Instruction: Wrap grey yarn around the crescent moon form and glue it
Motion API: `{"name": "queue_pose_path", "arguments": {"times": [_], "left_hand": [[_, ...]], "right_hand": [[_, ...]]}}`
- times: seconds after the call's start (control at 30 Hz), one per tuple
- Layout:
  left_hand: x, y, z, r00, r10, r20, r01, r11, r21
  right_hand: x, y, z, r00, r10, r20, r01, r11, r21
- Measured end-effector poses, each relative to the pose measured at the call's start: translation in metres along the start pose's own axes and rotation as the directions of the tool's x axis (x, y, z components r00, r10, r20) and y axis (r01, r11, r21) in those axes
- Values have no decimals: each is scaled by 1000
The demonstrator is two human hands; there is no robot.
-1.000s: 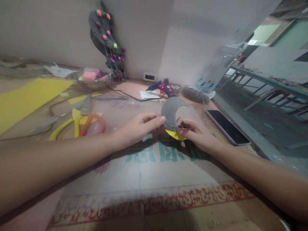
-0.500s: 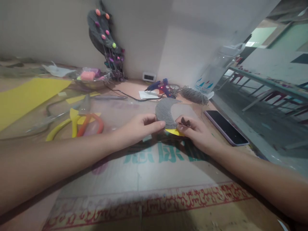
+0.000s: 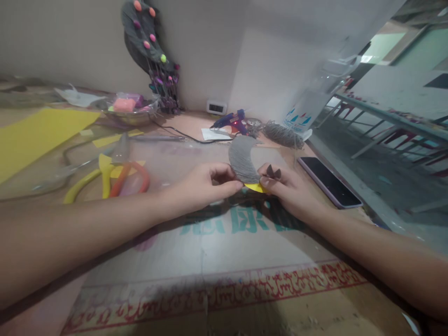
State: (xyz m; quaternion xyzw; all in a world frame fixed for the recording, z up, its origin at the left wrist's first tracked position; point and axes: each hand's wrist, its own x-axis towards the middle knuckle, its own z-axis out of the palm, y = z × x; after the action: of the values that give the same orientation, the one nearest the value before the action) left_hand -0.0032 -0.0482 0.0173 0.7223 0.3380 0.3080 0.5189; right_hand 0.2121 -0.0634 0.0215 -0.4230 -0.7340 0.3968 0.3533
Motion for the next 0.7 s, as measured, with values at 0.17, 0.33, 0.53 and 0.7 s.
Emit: {"name": "queue_pose_path", "arguments": {"times": [0.17,0.33,0.53,0.7], "left_hand": [[2,-2,-1,999,23,-34,-26,993,-114],[7,-7,-4,997,-17,-78,6,991,-136],[7,-7,-4,998,-48,-44,44,996,-78],[6,-5,-4,996,-56,-64,51,995,-80]], "right_hand": [[-2,1,0,1000,-18,9,18,1000,18],[-4,3,-1,999,-8,54,6,1000,31],[-4,8,-4,999,-21,43,18,997,73],[-4,6,-3,999,-40,17,39,999,35]]}}
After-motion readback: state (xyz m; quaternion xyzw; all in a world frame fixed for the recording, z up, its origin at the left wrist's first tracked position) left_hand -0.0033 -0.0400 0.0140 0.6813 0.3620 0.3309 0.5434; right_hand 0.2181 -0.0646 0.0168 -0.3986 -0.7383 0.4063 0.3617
